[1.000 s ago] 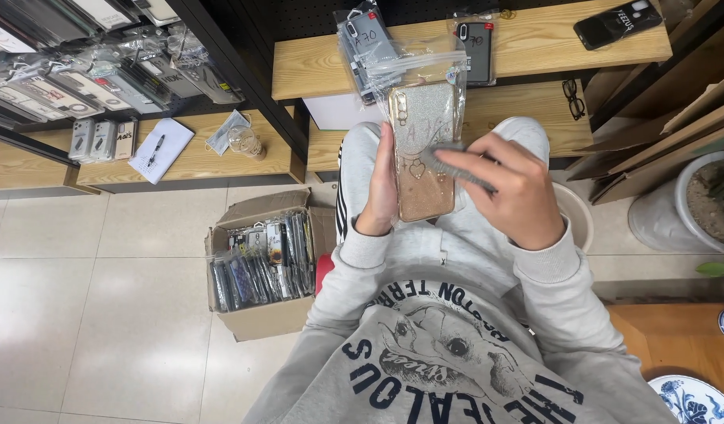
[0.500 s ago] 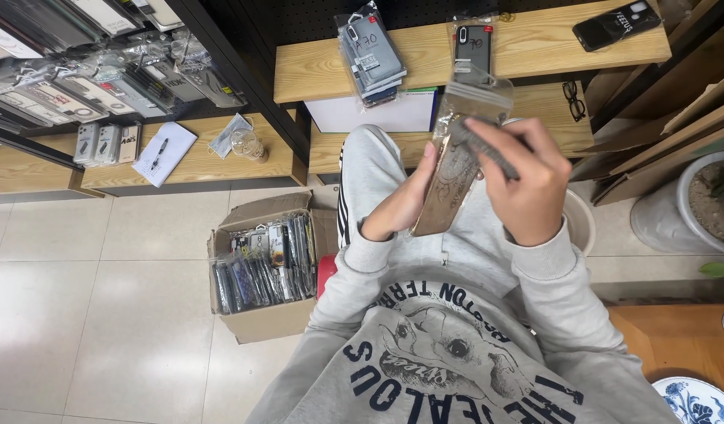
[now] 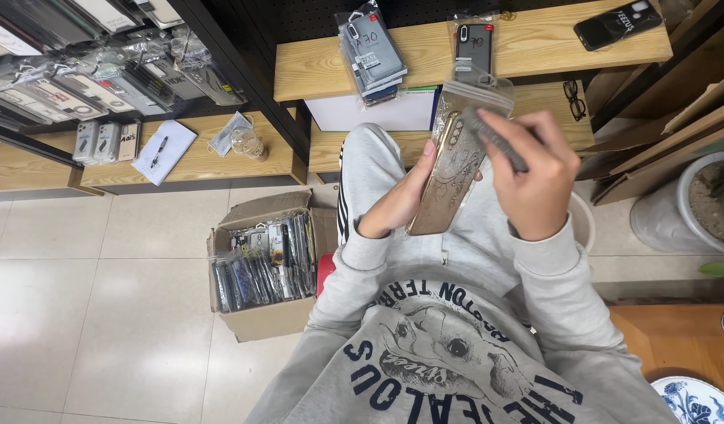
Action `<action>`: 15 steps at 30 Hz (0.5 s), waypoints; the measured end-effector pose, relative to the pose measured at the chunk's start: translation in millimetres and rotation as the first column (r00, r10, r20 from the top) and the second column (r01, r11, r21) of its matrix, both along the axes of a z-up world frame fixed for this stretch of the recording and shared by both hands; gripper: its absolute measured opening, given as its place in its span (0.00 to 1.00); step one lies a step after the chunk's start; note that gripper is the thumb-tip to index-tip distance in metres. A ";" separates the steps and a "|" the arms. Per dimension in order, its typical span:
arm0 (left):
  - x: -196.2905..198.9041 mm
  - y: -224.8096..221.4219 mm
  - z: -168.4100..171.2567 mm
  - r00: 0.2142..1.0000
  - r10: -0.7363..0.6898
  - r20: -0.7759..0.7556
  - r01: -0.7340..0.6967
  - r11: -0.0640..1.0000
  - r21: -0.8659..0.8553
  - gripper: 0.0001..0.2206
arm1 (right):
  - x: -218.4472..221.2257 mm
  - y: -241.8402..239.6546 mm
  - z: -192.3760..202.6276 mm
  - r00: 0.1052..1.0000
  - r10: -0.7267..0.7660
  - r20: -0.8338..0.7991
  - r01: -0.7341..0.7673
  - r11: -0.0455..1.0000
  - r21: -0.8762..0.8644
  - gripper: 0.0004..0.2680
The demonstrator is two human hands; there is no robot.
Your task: The person is cleaning and inspecting various phone cases using a cloth before placing them back.
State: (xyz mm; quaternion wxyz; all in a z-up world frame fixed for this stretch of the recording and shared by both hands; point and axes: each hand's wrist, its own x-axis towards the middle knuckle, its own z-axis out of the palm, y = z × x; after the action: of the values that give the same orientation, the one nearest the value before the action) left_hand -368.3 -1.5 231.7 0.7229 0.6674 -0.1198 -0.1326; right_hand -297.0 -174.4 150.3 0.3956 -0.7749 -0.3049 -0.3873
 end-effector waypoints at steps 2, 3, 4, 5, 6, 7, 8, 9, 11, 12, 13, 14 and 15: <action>0.2 -0.4 -7.0 1.000 0.014 -0.009 -0.015 0.999 -0.049 0.41 | -5.7 0.3 13.8 1.000 -0.013 0.006 0.013 1.000 0.012 0.08; 0.5 -0.6 -10.4 0.999 0.025 -0.020 -0.027 0.995 -0.095 0.41 | -8.5 0.6 20.6 1.000 -0.028 0.011 0.028 0.999 0.027 0.08; 2.1 -0.5 -17.0 0.999 0.027 -0.019 -0.028 0.995 -0.096 0.41 | -6.5 -0.4 16.7 1.000 -0.027 0.012 0.027 0.999 0.027 0.08; 3.9 -0.4 -23.6 0.999 0.040 -0.036 -0.045 0.986 -0.162 0.42 | -4.7 -1.6 12.7 1.000 -0.010 0.007 0.010 1.000 0.020 0.08; 5.7 -0.6 -30.3 0.997 0.052 -0.054 -0.063 0.972 -0.227 0.42 | -2.8 -2.8 8.6 1.000 0.008 0.002 -0.008 1.000 0.014 0.09; 8.3 0.4 -40.0 0.997 0.051 -0.055 -0.063 0.972 -0.226 0.42 | -3.6 -2.9 7.8 1.000 0.007 0.001 -0.007 1.000 0.015 0.09; 10.9 1.2 -49.6 0.993 0.093 -0.070 -0.109 0.953 -0.283 0.41 | -4.3 -2.9 7.0 0.998 0.046 -0.029 -0.048 0.998 -0.042 0.10; 13.6 1.9 -59.5 0.987 0.133 -0.089 -0.155 0.928 -0.339 0.40 | -5.0 -3.3 6.1 0.995 0.084 -0.062 -0.090 0.991 -0.098 0.11; 22.5 6.9 -68.3 0.984 0.162 -0.078 -0.179 0.914 -0.363 0.39 | -14.1 0.9 15.7 0.986 0.135 -0.097 -0.146 0.982 -0.118 0.10; 26.8 9.7 -72.5 0.979 0.192 -0.066 -0.203 0.899 -0.388 0.38 | -18.6 3.3 20.7 0.974 0.187 -0.131 -0.205 0.969 -0.138 0.10; 26.3 4.4 -73.8 0.979 0.192 -0.065 -0.202 0.899 -0.388 0.38 | -20.9 4.9 23.0 0.974 0.187 -0.130 -0.205 0.969 -0.137 0.10; 25.8 -1.0 -75.2 0.966 0.214 -0.145 -0.258 0.826 -0.501 0.40 | -23.2 6.5 25.3 0.962 0.225 -0.155 -0.251 0.952 -0.178 0.10; 25.1 -6.4 -76.8 0.948 0.224 -0.228 -0.318 0.735 -0.600 0.41 | -25.7 7.9 27.5 0.948 0.260 -0.182 -0.297 0.930 -0.217 0.10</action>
State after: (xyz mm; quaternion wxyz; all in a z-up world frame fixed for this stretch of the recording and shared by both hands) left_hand -343.2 -7.9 154.9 0.9219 0.3866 -0.0075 -0.0246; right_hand -322.7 -166.5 177.8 0.3712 -0.7928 -0.4263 -0.2277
